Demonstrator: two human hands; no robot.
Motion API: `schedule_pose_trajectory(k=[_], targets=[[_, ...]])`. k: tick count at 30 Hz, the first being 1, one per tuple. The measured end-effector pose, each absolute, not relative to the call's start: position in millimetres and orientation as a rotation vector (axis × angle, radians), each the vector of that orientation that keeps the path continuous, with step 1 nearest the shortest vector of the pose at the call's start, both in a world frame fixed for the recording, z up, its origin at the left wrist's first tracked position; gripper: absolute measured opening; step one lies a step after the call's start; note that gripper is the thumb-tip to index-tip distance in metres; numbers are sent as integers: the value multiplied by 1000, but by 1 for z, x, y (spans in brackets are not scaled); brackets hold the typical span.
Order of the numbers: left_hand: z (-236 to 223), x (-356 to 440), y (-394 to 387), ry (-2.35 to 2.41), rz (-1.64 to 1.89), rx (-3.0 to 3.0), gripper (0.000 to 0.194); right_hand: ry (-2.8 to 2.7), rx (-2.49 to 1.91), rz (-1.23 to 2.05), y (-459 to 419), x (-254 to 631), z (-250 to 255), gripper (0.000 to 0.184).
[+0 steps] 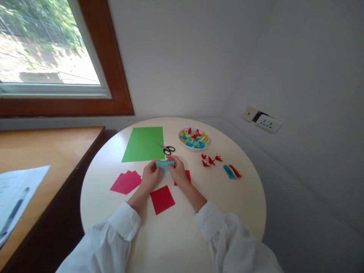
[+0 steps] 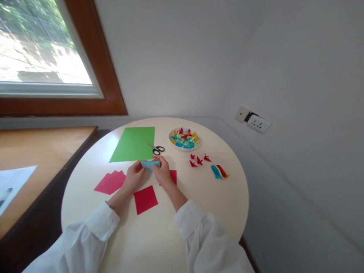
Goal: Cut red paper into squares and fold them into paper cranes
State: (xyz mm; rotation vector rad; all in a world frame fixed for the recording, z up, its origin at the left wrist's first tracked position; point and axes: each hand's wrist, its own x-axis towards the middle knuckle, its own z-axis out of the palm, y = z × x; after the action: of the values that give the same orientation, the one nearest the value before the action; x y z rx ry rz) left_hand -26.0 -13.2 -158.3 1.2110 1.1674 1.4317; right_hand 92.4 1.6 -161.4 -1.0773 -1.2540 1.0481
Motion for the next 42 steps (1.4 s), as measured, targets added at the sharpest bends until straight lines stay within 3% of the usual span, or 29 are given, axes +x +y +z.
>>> schedule_pose_trajectory(k=[5, 9, 11, 14, 18, 27, 42], targets=[[-158, -24, -12, 1193, 1411, 1256, 21, -1305, -1100, 1024, 2, 90, -159, 37], [-148, -35, -15, 1286, 1444, 1260, 13, -1365, -1105, 907, -7, 96, -146, 43], [-140, -49, -17, 1331, 1470, 1247, 13, -1523, -1088, 770, -20, 105, -138, 45], [-127, -80, -23, 1332, 1519, 1160, 21, -2092, -999, 818, -47, 122, -129, 41], [-112, -122, -34, 1270, 1565, 887, 35, -2585, -1084, 863, -77, 135, -121, 66], [-110, -173, -67, 1378, 1566, 812, 33, -2587, -1181, 817, -85, 130, -112, 57], [-115, -162, -74, 1363, 1473, 740, 18, -2408, -1008, 534, -91, 133, -147, 30]])
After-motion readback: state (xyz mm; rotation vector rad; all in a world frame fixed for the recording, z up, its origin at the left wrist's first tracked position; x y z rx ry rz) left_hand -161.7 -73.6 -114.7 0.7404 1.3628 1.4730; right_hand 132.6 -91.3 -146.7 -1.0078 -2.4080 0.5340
